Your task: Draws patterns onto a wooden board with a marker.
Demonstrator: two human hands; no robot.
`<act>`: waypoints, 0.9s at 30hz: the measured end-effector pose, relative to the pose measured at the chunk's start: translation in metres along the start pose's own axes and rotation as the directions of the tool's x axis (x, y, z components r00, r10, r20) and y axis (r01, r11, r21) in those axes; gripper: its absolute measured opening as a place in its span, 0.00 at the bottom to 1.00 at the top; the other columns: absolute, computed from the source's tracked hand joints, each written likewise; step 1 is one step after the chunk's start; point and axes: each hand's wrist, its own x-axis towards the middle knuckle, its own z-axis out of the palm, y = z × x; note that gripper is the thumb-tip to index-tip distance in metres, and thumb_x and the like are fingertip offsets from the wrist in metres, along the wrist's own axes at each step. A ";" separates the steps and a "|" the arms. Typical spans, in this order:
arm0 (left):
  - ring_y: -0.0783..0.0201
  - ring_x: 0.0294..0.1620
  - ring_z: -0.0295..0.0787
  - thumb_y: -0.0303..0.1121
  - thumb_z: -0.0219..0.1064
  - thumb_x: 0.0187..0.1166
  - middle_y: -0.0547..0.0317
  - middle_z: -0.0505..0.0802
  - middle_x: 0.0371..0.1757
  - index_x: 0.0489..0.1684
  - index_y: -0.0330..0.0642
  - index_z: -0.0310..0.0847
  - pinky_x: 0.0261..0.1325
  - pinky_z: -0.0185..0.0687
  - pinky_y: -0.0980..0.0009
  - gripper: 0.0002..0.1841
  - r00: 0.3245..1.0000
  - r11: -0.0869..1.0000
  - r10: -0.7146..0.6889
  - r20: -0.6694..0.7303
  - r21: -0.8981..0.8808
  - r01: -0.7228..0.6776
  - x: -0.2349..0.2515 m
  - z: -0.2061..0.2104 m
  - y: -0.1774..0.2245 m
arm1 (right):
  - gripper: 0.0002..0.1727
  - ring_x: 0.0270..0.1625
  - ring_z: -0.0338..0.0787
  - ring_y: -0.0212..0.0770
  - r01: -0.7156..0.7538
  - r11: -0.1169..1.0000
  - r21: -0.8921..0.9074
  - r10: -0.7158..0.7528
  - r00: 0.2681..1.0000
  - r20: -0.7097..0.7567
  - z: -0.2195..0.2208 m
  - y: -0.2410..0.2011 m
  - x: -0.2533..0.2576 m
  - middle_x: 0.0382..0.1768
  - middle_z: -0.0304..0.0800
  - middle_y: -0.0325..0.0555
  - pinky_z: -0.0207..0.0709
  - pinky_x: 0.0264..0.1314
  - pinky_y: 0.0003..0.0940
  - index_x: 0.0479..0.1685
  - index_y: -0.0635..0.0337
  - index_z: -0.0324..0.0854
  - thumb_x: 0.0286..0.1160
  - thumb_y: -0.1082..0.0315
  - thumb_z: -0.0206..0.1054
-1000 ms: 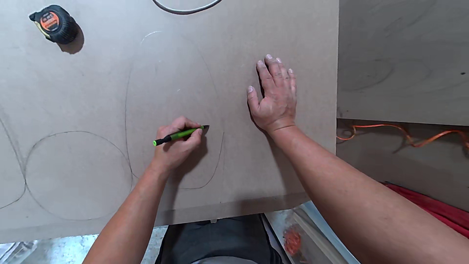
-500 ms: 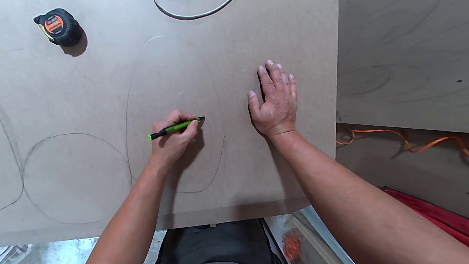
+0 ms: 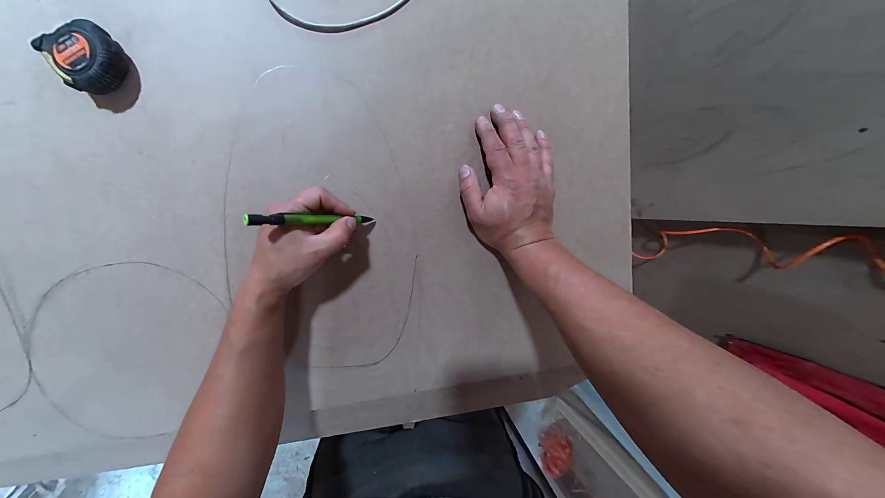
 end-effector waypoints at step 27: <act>0.66 0.30 0.94 0.30 0.73 0.78 0.60 0.96 0.35 0.45 0.41 0.88 0.33 0.94 0.71 0.05 0.997 0.997 0.031 0.076 0.070 -0.036 0.030 0.012 0.007 | 0.37 0.96 0.53 0.45 0.011 1.000 0.016 -0.010 1.000 -0.015 0.001 0.000 0.002 0.94 0.57 0.37 0.41 0.96 0.60 0.93 0.42 0.63 0.84 0.41 0.46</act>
